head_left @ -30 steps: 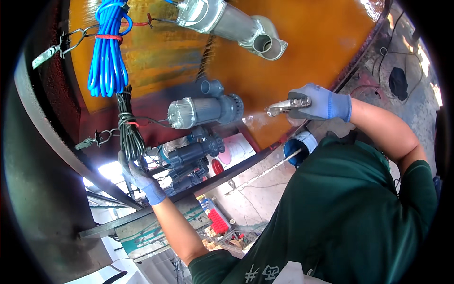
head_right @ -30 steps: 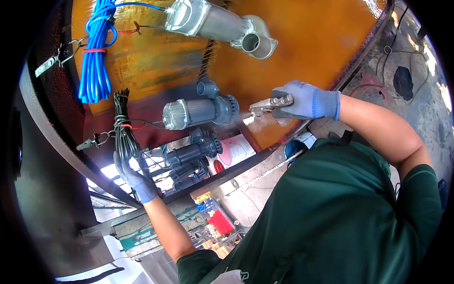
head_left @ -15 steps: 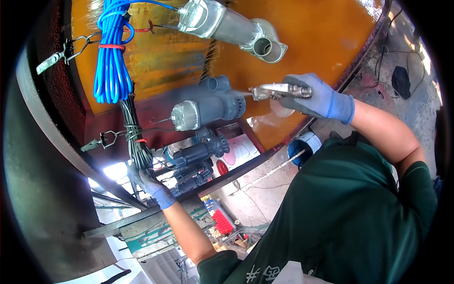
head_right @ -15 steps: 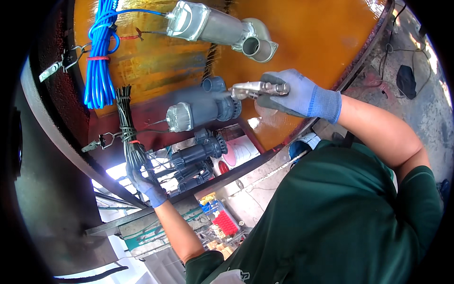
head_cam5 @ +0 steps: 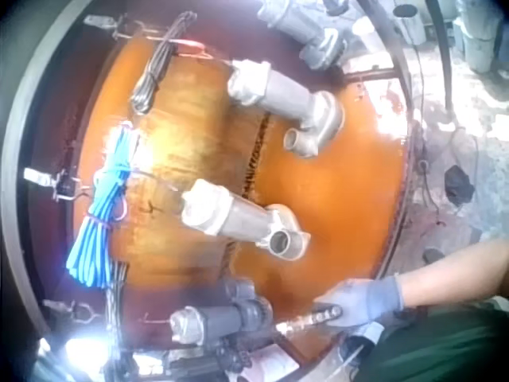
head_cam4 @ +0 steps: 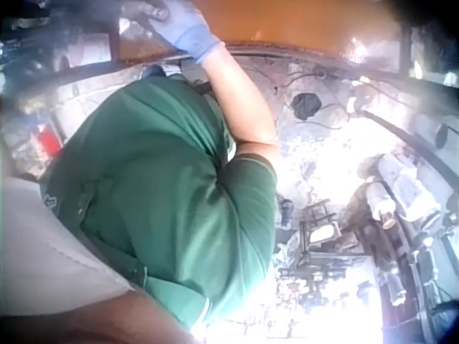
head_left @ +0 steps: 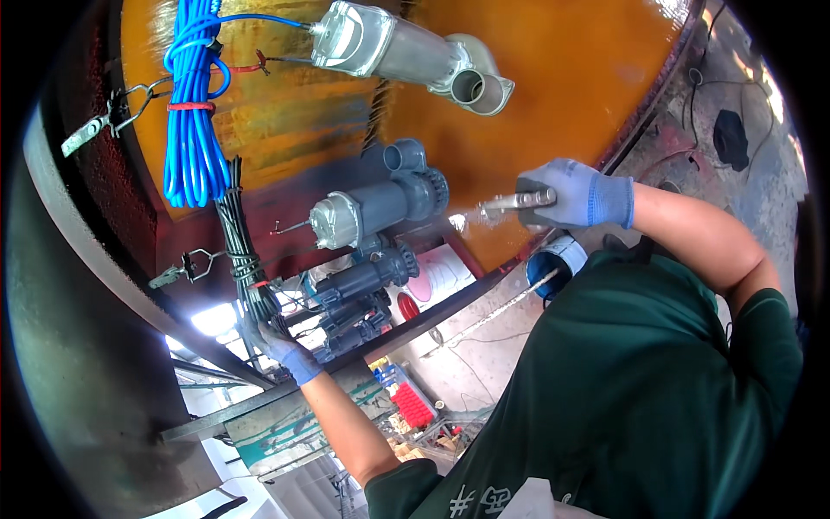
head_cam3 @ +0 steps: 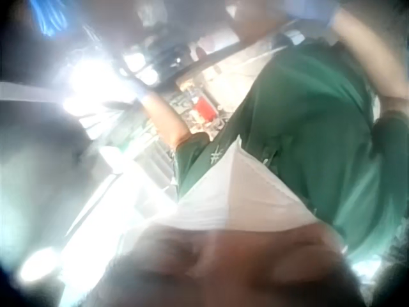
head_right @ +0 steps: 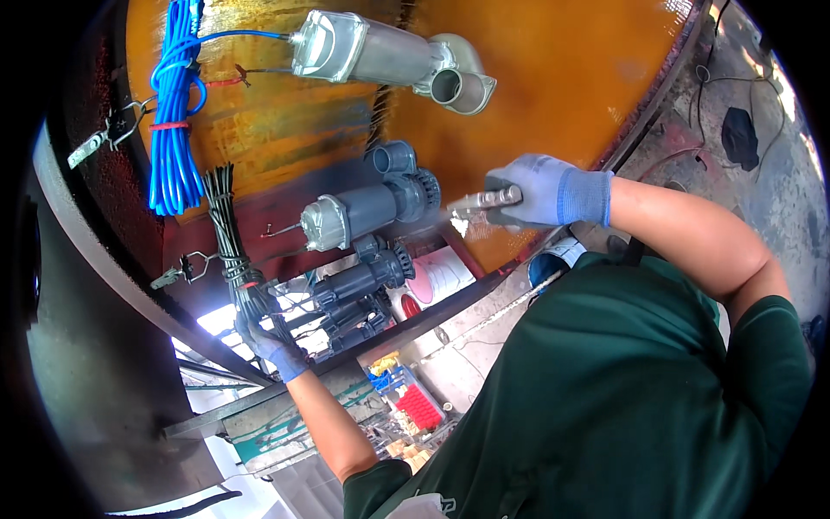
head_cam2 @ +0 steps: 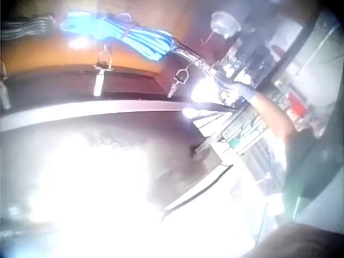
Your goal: The person spray paints hanging pumps using a spray gun while rotating them by hand, periodically operating a control panel to advance the conveyor line.
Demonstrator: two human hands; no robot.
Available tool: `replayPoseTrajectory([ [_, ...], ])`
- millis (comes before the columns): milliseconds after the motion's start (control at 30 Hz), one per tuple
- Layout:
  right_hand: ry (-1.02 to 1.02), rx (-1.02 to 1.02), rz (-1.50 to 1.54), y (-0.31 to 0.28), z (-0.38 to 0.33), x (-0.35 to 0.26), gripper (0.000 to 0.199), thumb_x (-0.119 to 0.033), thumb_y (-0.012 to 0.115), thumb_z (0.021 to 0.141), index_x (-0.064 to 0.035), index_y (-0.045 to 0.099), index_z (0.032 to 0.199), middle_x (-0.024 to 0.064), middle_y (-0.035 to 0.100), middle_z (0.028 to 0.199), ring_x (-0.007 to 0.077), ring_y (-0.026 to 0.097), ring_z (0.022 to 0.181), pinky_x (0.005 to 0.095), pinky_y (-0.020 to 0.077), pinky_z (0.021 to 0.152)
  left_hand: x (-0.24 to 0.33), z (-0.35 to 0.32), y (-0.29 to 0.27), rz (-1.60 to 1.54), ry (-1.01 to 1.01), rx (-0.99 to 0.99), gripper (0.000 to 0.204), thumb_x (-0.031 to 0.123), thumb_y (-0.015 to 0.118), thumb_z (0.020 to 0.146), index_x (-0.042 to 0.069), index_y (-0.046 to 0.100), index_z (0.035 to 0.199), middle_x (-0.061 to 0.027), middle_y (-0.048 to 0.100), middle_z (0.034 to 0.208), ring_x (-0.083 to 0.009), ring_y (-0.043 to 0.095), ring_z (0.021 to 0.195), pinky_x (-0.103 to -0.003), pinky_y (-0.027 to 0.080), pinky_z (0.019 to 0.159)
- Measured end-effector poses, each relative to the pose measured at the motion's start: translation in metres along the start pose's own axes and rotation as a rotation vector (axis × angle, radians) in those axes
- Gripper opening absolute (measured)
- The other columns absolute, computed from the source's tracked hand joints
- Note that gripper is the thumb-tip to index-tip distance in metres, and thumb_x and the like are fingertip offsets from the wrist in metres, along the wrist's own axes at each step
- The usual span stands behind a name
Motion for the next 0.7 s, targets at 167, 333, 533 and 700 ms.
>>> replayPoseTrajectory([
  [167, 0.125, 0.141, 0.070, -0.014, 0.004, 0.008, 0.027, -0.033, 0.076, 0.091, -0.0081, 0.067, 0.096, 0.0198, 0.071, 0.086, 0.0413, 0.070, 0.085, 0.0493, 0.0548, 0.075, -0.005, -0.004, 0.005, -0.037, -0.121, 0.064, 0.033, 0.013, 0.049, 0.106, 0.010, 0.061, 0.137, -0.0128, 0.058, 0.142, -0.0269, 0.057, 0.128, -0.044, 0.057, 0.101],
  [333, 0.014, -0.048, -0.136, 0.004, 0.005, -0.006, 0.025, -0.030, 0.076, 0.091, -0.0073, 0.067, 0.097, 0.0193, 0.070, 0.084, 0.0393, 0.071, 0.084, 0.0473, 0.0548, 0.077, -0.033, 0.011, -0.020, 0.027, -0.081, 0.125, 0.031, 0.009, 0.050, 0.105, 0.007, 0.063, 0.133, -0.0125, 0.062, 0.136, -0.0250, 0.062, 0.120, -0.041, 0.060, 0.095],
  [533, -0.070, 0.137, 0.067, -0.030, 0.014, -0.044, 0.032, -0.036, 0.075, 0.094, -0.0060, 0.066, 0.098, 0.0189, 0.070, 0.084, 0.0402, 0.071, 0.086, 0.0480, 0.0561, 0.073, -0.043, 0.016, -0.017, 0.144, -0.073, 0.140, 0.028, 0.011, 0.053, 0.105, 0.005, 0.066, 0.129, -0.0118, 0.063, 0.134, -0.0235, 0.063, 0.116, -0.039, 0.061, 0.093],
  [700, -0.128, -0.160, -0.085, -0.002, 0.012, -0.056, 0.032, -0.037, 0.076, 0.092, -0.0077, 0.069, 0.103, 0.0171, 0.073, 0.087, 0.0383, 0.072, 0.084, 0.0452, 0.0567, 0.075, -0.073, 0.038, -0.042, 0.036, -0.219, 0.194, 0.030, 0.012, 0.054, 0.106, 0.005, 0.065, 0.133, -0.0122, 0.063, 0.133, -0.0235, 0.063, 0.116, -0.038, 0.060, 0.094],
])
Point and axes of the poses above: each hand's wrist, its own z-axis towards the middle knuckle, its own y-axis out of the palm, x = y × z, the point moved 8 cm from there along z, towards the middle knuckle
